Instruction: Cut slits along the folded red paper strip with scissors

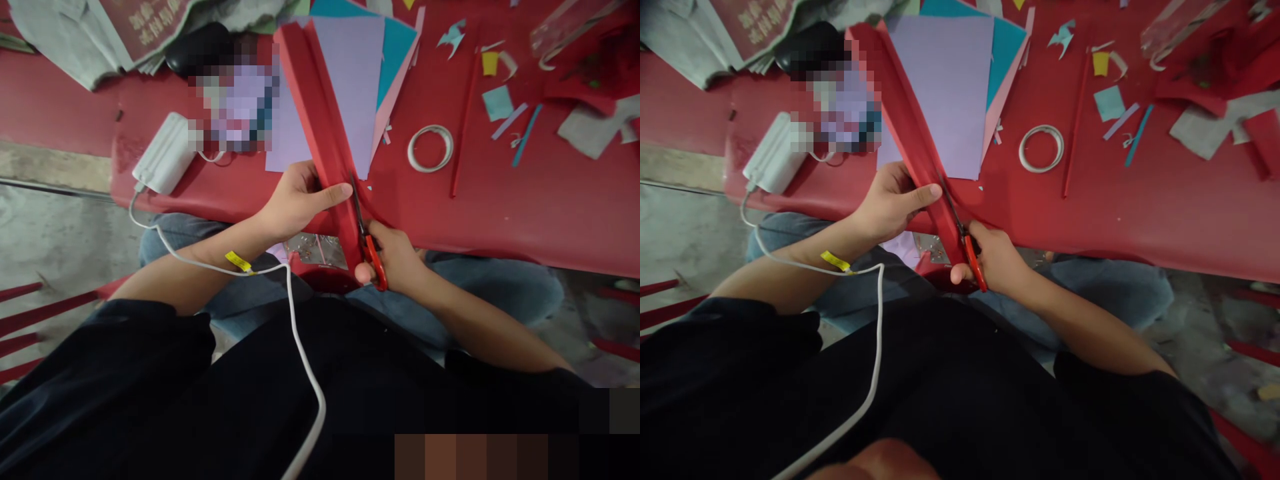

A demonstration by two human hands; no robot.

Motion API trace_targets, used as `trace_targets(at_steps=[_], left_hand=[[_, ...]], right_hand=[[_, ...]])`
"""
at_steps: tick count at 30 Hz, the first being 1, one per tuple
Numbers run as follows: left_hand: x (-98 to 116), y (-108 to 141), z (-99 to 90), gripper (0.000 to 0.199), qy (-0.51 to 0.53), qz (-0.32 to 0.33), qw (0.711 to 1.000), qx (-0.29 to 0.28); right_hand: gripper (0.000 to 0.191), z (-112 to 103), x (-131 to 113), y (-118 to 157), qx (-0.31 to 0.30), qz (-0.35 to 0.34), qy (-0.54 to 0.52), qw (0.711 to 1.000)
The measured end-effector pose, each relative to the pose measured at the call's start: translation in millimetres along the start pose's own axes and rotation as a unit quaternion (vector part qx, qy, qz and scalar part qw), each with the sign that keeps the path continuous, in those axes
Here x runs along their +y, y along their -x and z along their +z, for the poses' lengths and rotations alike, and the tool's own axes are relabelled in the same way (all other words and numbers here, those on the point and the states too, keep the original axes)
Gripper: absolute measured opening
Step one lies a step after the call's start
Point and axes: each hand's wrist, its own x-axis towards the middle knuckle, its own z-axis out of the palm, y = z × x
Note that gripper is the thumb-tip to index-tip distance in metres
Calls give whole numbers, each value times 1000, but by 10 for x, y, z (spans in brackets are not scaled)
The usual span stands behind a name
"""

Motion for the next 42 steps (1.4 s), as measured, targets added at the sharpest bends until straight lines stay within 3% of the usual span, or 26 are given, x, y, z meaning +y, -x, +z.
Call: trace_targets(at_steps=[9, 13, 17, 32, 42], left_hand=[[20, 40, 23, 58, -41, -27, 997, -67], [15, 27, 26, 62, -55, -27, 996, -71], [22, 10, 31, 64, -58, -20, 995, -82], [-62, 25, 42, 63, -51, -21, 996, -73], [-32, 59, 86, 61, -34, -37, 997, -57]], right_hand=[[76, -25, -21, 11, -13, -23, -16, 1000], [88, -11, -4, 11, -4, -28, -2, 1000], [84, 3, -1, 10, 13, -41, 18, 999], [82, 86, 41, 35, 29, 7, 4, 1000], [75, 120, 38, 29, 55, -14, -5, 998]])
